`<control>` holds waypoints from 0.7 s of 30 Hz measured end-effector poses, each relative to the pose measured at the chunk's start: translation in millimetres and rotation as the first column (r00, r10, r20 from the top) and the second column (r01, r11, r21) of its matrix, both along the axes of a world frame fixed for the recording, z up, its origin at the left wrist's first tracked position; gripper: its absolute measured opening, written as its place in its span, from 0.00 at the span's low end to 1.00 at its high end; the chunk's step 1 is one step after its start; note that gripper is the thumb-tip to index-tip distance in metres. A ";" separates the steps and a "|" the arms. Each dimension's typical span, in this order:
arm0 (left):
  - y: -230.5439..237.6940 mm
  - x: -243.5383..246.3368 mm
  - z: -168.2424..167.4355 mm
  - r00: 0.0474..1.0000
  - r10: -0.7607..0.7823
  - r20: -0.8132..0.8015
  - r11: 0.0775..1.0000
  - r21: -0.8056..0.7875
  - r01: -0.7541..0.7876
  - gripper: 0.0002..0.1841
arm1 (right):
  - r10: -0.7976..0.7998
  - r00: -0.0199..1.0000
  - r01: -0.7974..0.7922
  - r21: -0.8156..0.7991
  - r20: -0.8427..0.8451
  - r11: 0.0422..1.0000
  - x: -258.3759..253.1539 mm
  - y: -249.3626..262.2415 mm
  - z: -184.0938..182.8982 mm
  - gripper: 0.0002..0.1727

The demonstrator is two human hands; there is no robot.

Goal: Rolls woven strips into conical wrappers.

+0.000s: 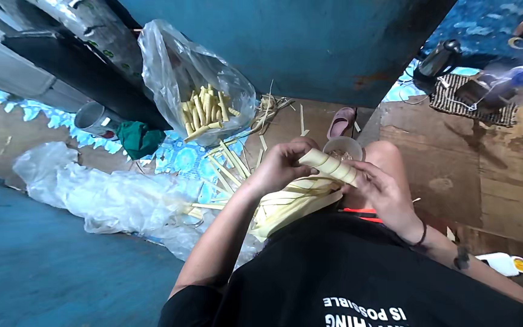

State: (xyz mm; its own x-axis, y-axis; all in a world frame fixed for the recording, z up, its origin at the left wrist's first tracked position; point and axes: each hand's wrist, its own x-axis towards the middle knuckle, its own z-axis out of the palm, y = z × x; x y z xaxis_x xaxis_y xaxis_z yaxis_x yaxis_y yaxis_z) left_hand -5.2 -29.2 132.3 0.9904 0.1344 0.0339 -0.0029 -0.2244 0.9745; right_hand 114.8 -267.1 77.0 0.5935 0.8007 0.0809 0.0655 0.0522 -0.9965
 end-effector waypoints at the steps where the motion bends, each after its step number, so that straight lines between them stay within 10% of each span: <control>1: 0.6 -0.5 0.3 1.000 0.004 -0.002 1.000 0.001 -0.004 0.11 | -0.032 0.970 0.031 0.008 0.241 0.999 0.1 -1.2 -6.3 0.28; 2: 0.6 -0.8 0.9 1.000 0.006 -0.008 1.000 -0.002 -0.006 0.13 | -0.049 0.955 0.045 0.017 0.294 0.999 0.2 -2.6 -8.3 0.28; 6: 1.1 -1.0 0.6 1.000 -0.012 -0.006 1.000 -0.005 0.012 0.10 | -0.014 0.834 -0.024 -0.063 -0.552 0.998 2.6 -1.6 10.1 0.21; 11: 1.7 -0.3 0.9 1.000 0.012 -0.029 1.000 -0.001 -0.012 0.13 | -0.053 0.950 0.044 0.037 0.308 0.998 2.9 -8.4 -9.9 0.26; 13: 2.4 -0.8 1.5 1.000 -0.016 0.008 1.000 0.021 0.016 0.12 | 0.099 0.978 -0.095 0.034 -0.183 0.995 7.7 -9.5 0.1 0.19; 15: 2.4 -3.3 2.0 0.998 -0.052 0.039 0.998 0.025 0.051 0.08 | 0.358 0.758 -0.346 0.130 -0.545 0.929 21.2 -13.1 4.1 0.22; 18: 0.9 -3.7 2.9 0.992 -0.123 0.024 0.992 -0.017 0.123 0.07 | 0.655 0.474 -0.634 0.288 -0.588 0.718 37.9 -6.6 4.6 0.31; 21: -5.6 -0.3 -1.9 0.990 -0.143 0.010 0.989 -0.031 0.143 0.05 | 0.629 0.468 -0.635 0.260 -0.621 0.728 34.4 7.1 13.5 0.36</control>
State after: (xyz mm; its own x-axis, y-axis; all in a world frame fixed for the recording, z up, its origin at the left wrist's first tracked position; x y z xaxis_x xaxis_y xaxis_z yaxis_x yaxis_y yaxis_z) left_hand -5.5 -34.8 130.3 0.9992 -0.0079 0.0400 -0.0408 -0.1904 0.9808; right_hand 149.2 -260.0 90.5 -0.1808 0.9784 -0.1006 -0.6154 -0.1923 -0.7644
